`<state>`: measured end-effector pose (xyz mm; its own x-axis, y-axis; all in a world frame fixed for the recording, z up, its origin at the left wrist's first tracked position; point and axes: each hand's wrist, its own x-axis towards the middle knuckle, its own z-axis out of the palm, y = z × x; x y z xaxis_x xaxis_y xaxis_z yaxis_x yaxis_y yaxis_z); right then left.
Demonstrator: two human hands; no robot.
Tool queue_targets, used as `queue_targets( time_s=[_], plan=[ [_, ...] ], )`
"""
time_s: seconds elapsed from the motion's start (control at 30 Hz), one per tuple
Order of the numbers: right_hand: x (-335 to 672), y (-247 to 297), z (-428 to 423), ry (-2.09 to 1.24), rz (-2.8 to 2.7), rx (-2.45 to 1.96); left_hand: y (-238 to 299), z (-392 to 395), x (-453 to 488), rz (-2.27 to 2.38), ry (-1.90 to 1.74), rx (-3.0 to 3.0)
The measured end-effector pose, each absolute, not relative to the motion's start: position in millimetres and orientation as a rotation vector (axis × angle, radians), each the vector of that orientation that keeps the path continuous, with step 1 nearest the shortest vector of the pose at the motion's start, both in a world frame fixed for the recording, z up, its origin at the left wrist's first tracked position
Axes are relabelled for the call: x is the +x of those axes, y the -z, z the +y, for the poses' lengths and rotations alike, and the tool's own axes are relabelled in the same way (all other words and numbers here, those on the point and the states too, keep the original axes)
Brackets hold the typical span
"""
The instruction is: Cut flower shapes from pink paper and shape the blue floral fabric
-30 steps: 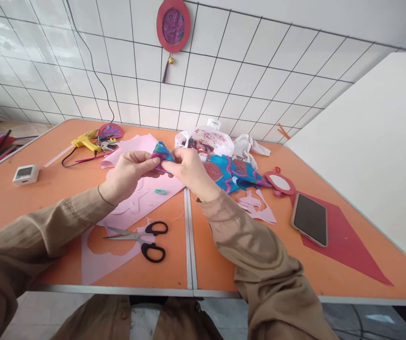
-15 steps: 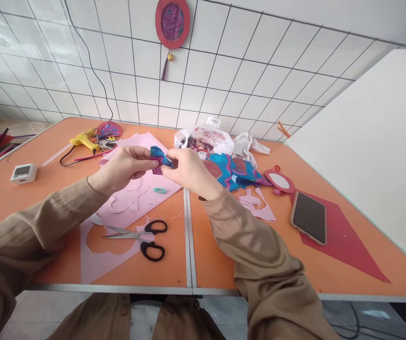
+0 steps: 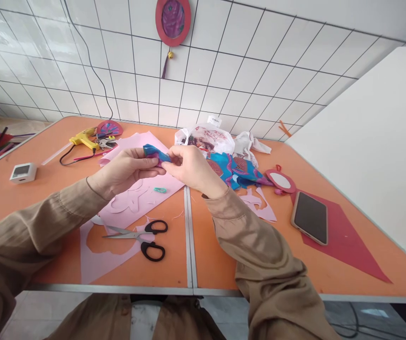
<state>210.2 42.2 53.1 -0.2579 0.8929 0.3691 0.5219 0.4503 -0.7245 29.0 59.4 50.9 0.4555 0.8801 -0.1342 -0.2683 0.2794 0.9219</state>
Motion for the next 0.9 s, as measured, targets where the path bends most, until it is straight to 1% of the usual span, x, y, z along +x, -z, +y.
queue_targets(
  time_s=[0.33, 0.63, 0.77, 0.9],
  plan=[
    [211.9, -59.4, 40.5, -0.858, -1.800, -1.108, -48.2, 59.3, 28.2, 0.697, -0.896, 1.007],
    [206.6, -59.4, 36.4, -0.858, -1.766, -1.097, -48.3, 59.7, 27.4, 0.703, -0.838, 1.176],
    [207.4, -57.8, 37.9, -0.935, -1.636, -1.076, -50.3, 60.6, 25.3, 0.694, -0.826, 1.254],
    [206.7, -56.1, 40.7, -1.062, -1.447, -1.041, -51.8, 60.0, 24.5, 0.648, -0.809, 1.159]
  ],
)
